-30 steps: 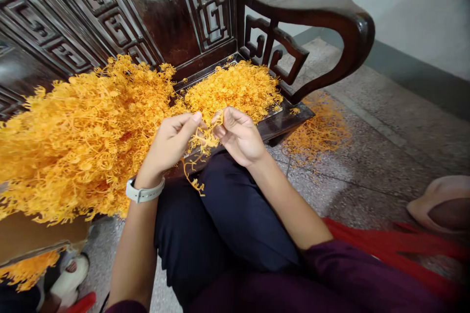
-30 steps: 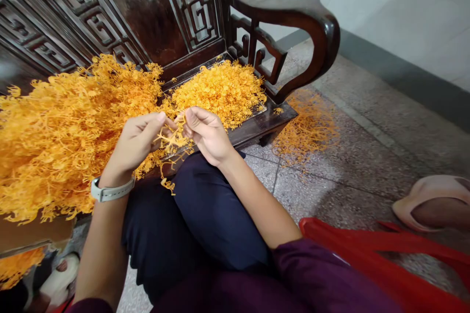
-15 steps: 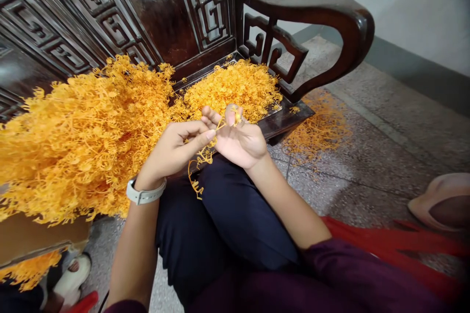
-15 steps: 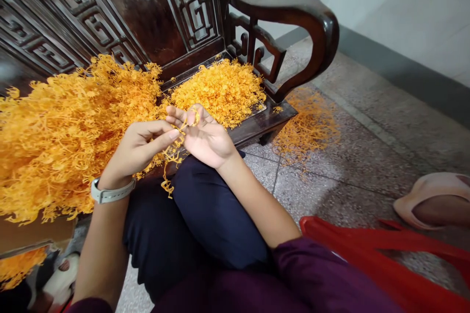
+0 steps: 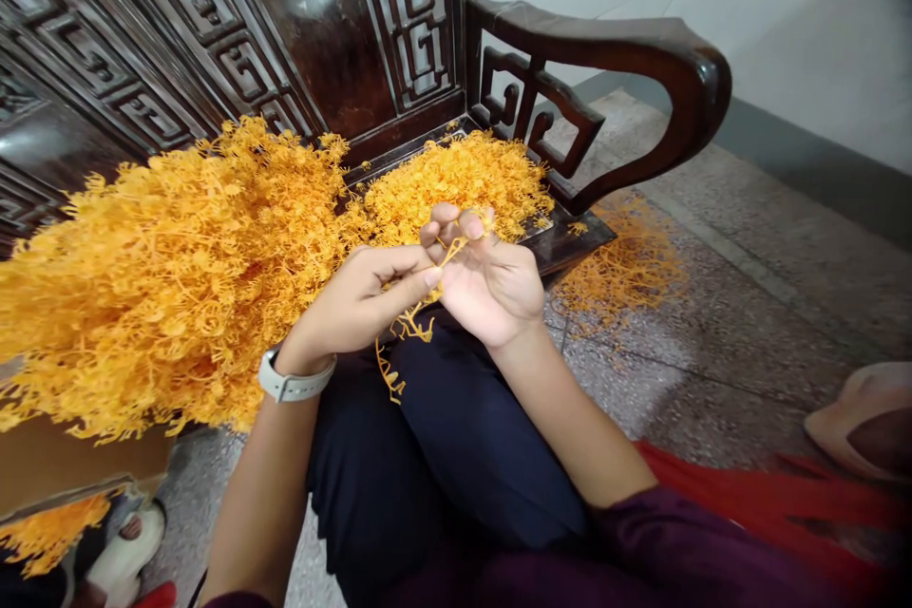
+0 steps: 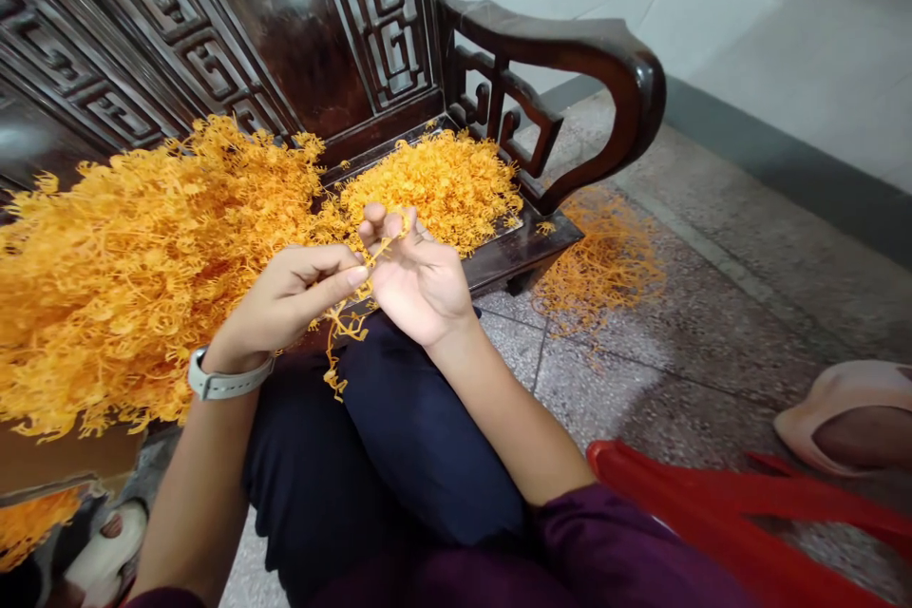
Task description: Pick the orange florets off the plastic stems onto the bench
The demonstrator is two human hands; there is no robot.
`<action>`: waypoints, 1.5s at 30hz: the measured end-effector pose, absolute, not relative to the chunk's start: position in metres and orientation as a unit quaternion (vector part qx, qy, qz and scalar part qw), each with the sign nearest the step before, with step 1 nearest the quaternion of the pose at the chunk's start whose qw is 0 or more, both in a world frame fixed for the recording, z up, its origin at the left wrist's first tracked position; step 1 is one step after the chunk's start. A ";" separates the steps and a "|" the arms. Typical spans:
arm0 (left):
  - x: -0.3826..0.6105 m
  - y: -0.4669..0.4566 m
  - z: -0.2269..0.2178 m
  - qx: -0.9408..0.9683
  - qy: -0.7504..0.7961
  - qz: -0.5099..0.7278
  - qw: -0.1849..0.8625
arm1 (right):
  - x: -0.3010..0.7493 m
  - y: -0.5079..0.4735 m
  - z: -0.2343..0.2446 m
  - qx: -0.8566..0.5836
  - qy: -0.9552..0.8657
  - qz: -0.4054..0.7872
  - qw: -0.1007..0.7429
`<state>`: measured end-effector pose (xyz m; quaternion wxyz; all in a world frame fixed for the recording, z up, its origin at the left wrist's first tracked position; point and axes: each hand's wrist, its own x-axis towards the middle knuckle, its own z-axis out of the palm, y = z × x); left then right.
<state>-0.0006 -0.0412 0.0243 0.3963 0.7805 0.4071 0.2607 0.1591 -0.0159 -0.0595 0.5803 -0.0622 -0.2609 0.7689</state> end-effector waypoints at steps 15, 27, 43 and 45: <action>-0.050 -0.032 0.000 0.651 0.514 0.403 0.388 | 0.216 0.007 -0.021 -0.097 -0.289 0.605 0.736; -0.008 -0.041 0.018 0.566 0.604 0.431 0.360 | 0.201 -0.019 -0.017 -0.200 -0.332 0.602 0.698; -0.015 -0.045 0.012 0.524 0.544 0.521 0.397 | 0.194 -0.021 -0.021 -0.185 -0.401 0.566 0.696; -0.014 -0.045 0.012 0.550 0.547 0.519 0.360 | 0.193 -0.024 -0.023 -0.226 -0.444 0.517 0.696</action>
